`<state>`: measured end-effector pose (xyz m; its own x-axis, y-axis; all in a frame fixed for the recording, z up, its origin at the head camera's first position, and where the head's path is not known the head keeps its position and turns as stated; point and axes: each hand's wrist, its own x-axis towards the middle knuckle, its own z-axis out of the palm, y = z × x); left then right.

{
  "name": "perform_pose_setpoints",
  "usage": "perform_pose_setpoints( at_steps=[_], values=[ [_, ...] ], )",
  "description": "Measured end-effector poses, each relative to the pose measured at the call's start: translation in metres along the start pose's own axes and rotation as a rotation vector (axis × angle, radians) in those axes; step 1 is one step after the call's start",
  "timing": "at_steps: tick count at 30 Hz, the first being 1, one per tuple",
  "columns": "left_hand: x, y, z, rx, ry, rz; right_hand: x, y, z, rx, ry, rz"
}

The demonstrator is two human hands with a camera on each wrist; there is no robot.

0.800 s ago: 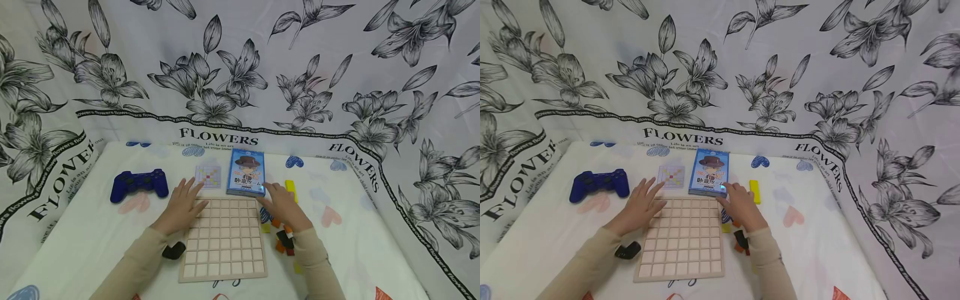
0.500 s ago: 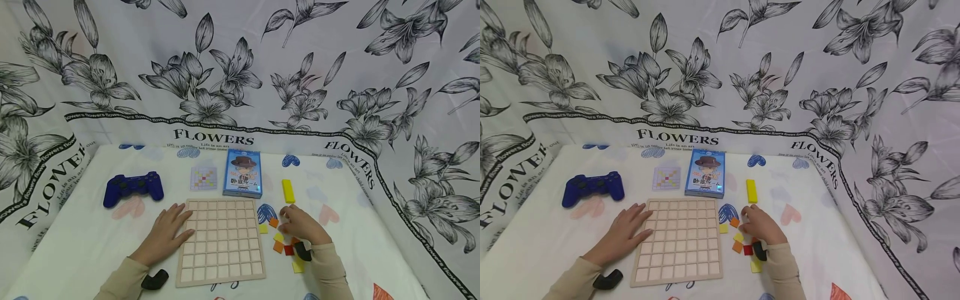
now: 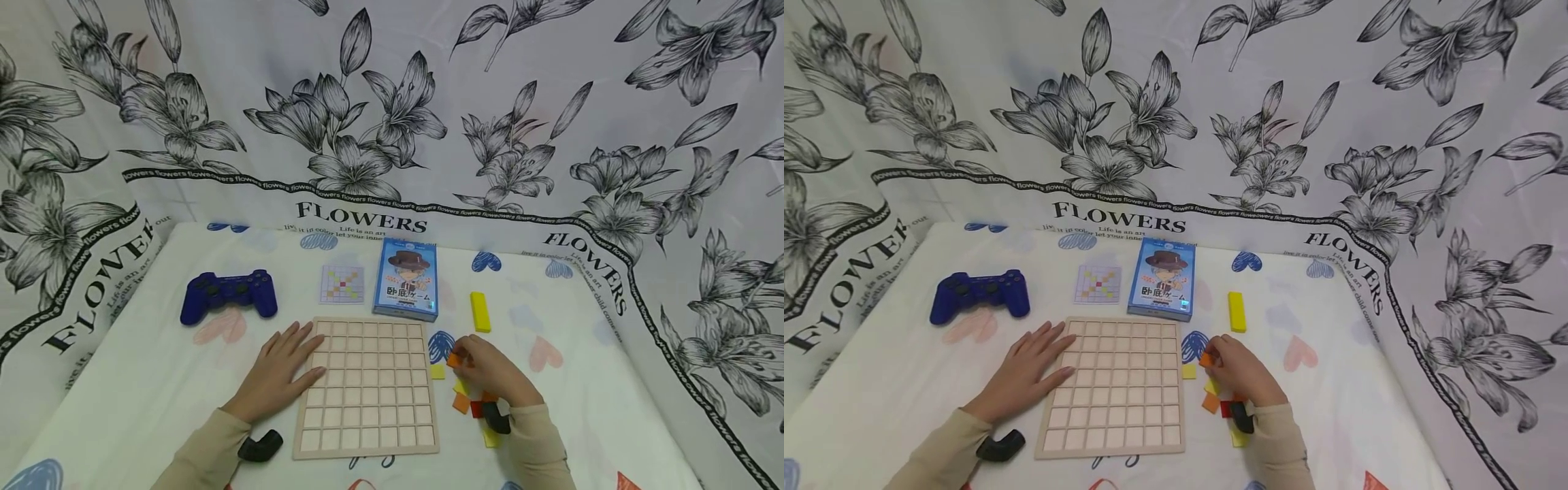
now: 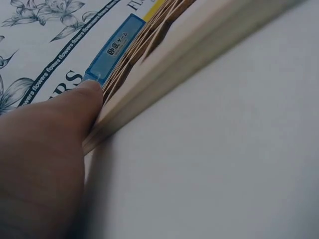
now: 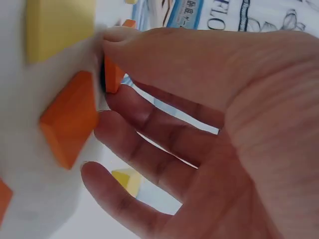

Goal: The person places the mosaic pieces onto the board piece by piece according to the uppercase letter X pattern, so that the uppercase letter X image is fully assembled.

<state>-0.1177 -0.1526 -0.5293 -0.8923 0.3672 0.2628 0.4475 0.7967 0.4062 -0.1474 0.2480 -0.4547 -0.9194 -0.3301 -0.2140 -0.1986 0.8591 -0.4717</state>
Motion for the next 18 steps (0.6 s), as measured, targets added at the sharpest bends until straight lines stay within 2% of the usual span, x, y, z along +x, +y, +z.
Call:
perform_pose_setpoints(
  at_steps=[4,9,12,18],
  values=[
    [0.000,0.001,-0.002,0.000,-0.001,-0.005,0.003,-0.010,-0.002,-0.032,0.037,-0.053],
    [0.002,0.002,-0.003,-0.006,-0.004,-0.004,0.018,-0.037,-0.005,-0.106,0.071,-0.249],
    [0.002,0.002,-0.002,-0.014,-0.006,-0.010,0.032,-0.059,-0.002,-0.154,0.056,-0.351],
    [0.001,0.003,-0.001,-0.015,-0.008,-0.021,0.063,-0.100,0.018,-0.206,-0.004,-0.487]
  ],
)
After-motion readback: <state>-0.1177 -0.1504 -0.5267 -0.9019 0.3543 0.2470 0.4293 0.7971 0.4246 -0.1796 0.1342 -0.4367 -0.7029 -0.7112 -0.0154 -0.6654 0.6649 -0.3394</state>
